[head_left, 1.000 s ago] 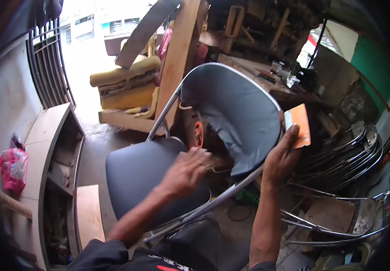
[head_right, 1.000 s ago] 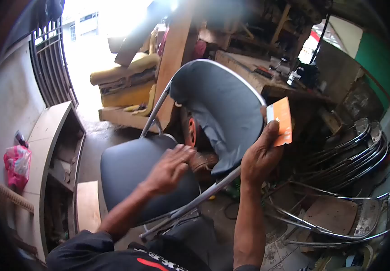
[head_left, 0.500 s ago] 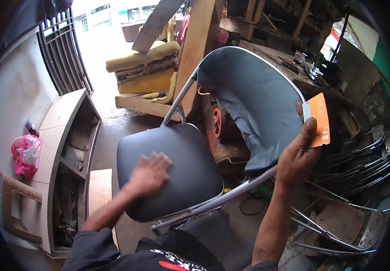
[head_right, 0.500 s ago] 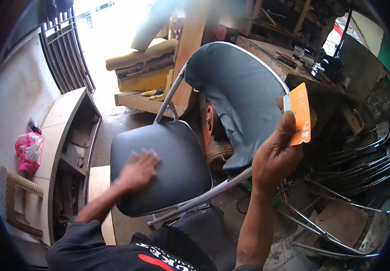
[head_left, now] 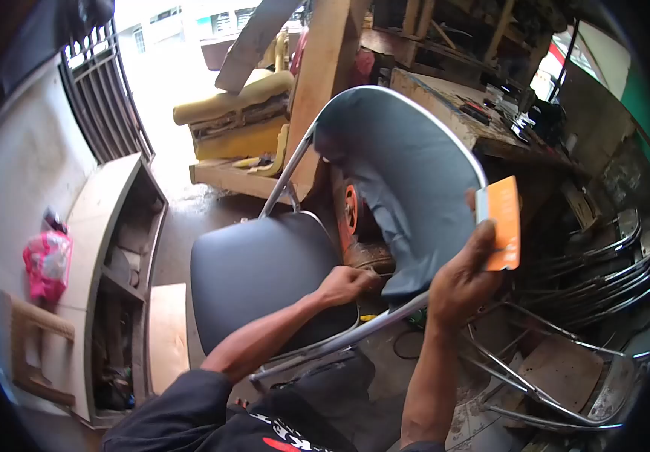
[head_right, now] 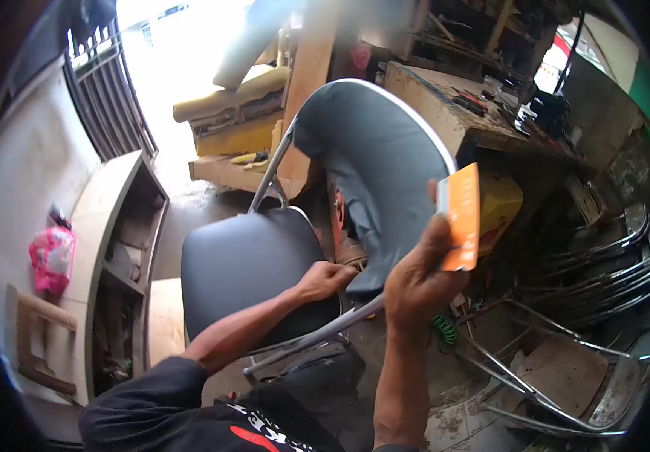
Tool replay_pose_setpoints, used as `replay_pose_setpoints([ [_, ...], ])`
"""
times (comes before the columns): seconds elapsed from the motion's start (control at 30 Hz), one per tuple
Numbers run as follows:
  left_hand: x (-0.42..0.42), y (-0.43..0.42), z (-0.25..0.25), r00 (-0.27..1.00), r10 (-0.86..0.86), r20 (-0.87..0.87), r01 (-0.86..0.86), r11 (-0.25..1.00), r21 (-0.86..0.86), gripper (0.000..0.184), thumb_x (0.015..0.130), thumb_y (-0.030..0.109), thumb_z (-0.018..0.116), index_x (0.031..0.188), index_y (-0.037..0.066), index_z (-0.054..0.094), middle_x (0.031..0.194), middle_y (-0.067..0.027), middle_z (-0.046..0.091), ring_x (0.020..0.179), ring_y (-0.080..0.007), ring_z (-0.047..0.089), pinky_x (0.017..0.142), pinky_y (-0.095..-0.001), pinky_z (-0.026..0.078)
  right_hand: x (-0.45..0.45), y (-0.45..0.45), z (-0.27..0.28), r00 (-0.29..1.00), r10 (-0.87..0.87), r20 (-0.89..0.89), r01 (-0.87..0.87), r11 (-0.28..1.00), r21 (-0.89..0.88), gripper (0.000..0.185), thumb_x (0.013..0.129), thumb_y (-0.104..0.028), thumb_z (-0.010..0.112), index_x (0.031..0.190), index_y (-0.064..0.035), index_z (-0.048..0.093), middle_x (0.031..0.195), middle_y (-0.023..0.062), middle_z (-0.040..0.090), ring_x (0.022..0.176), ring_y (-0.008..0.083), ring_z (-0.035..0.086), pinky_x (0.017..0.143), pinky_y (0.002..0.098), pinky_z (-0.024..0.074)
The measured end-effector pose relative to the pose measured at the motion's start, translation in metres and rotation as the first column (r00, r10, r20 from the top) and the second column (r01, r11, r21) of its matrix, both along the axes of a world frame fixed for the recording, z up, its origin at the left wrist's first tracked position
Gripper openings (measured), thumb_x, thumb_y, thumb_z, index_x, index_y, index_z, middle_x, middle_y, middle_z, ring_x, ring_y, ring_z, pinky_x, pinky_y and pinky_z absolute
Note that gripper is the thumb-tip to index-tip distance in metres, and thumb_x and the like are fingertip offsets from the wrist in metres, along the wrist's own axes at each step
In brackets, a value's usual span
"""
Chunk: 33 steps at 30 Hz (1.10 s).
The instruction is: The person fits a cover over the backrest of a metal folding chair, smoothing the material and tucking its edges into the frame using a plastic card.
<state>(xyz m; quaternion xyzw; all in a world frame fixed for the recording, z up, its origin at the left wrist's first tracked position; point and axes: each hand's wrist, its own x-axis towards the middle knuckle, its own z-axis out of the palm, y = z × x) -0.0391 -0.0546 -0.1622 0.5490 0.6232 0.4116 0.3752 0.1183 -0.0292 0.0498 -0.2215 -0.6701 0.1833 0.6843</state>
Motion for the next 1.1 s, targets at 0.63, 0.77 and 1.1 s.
replay_pose_setpoints([
  [0.63,0.003,-0.151,0.193,0.868,0.469,0.160,-0.221,0.656,-0.722,0.083,0.104,0.064,0.035,0.088,-0.010,0.069,0.080,-0.0259,0.068,0.077,-0.0387,0.069,0.077,-0.0500,0.051,0.080,-0.056,0.171,0.955,0.130,0.265,0.159,0.530,-0.833,0.050,0.110,-0.037,0.043,0.111,0.0084,0.064,0.101,0.0155,0.072,0.088,0.0208,0.071,0.085,0.0339,0.0581],
  [0.77,-0.034,-0.183,0.200,0.941,0.337,0.018,-0.234,0.690,-0.685,0.073,0.104,0.059,0.041,0.098,-0.007,0.071,0.080,-0.0281,0.068,0.081,-0.0418,0.069,0.075,-0.0516,0.049,0.070,-0.051,0.196,0.928,0.128,0.349,0.244,0.498,-0.832,0.050,0.109,-0.039,0.048,0.111,0.0080,0.064,0.096,0.0158,0.072,0.074,0.0206,0.071,0.068,0.0319,0.0599],
  [1.1,-0.039,-0.289,0.206,0.970,0.213,0.120,0.004,0.476,-0.879,0.076,0.103,0.065,0.039,0.099,-0.004,0.072,0.093,-0.0270,0.071,0.089,-0.0416,0.068,0.082,-0.0489,0.050,0.015,0.030,0.181,0.779,0.521,0.349,0.033,0.522,-0.852,0.036,0.109,-0.023,0.049,0.124,0.0072,0.062,0.103,0.0119,0.072,0.080,0.0160,0.071,0.075,0.0277,0.0567],
])
